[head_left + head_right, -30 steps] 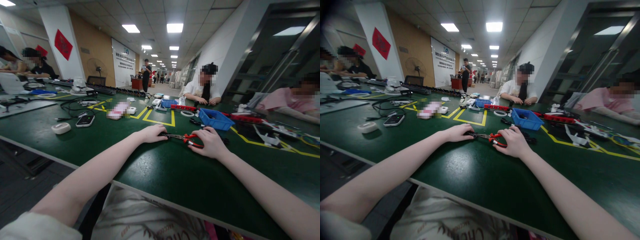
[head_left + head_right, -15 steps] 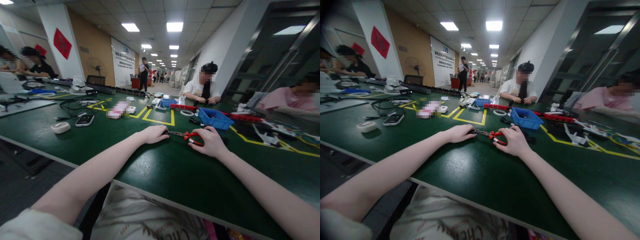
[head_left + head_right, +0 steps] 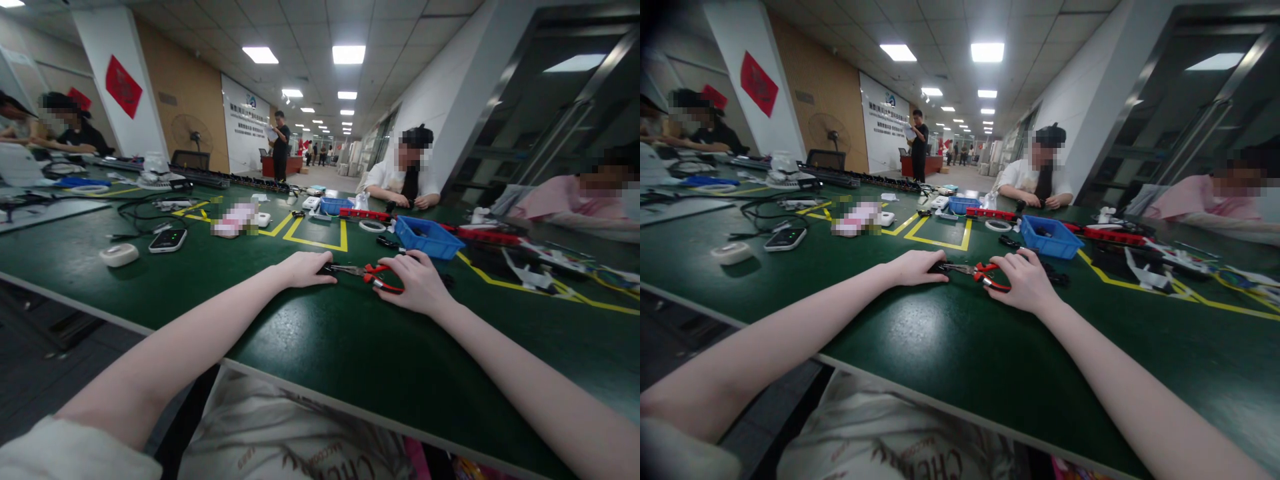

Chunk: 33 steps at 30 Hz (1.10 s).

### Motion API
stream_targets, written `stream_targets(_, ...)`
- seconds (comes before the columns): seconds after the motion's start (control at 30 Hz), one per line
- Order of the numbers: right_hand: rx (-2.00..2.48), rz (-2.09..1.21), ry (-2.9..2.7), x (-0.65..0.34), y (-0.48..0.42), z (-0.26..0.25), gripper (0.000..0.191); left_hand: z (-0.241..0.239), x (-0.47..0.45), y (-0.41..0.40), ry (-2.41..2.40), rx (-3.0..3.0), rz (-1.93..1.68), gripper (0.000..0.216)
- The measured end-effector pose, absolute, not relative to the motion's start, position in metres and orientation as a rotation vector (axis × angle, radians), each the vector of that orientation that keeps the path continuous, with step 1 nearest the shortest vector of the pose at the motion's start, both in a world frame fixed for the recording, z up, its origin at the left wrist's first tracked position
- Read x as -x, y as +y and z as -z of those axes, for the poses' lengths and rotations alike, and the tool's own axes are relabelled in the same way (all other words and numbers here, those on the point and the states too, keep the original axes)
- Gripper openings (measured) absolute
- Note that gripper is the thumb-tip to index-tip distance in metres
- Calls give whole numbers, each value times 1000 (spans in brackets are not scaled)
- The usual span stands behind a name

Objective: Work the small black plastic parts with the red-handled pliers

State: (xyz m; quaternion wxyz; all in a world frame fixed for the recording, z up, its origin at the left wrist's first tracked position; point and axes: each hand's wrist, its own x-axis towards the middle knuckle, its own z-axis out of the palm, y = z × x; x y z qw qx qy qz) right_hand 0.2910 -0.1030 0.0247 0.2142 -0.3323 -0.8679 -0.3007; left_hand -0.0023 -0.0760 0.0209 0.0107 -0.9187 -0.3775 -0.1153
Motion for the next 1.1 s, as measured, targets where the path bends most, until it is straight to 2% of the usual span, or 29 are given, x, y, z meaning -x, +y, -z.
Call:
stream_targets(0.23,993,832,-2412,-292,-103,-21,47,-20,2,-76,-1187,2844,327,47)
stream_targets(0.8,1145,829,-2363,-288,-104,-18,36,-24,-4,-89,-1069,2949,300,48)
stream_targets(1.1,1103,823,-2369,-288,-106,-19,47,-28,-8,-96,-1060,2981,281,48)
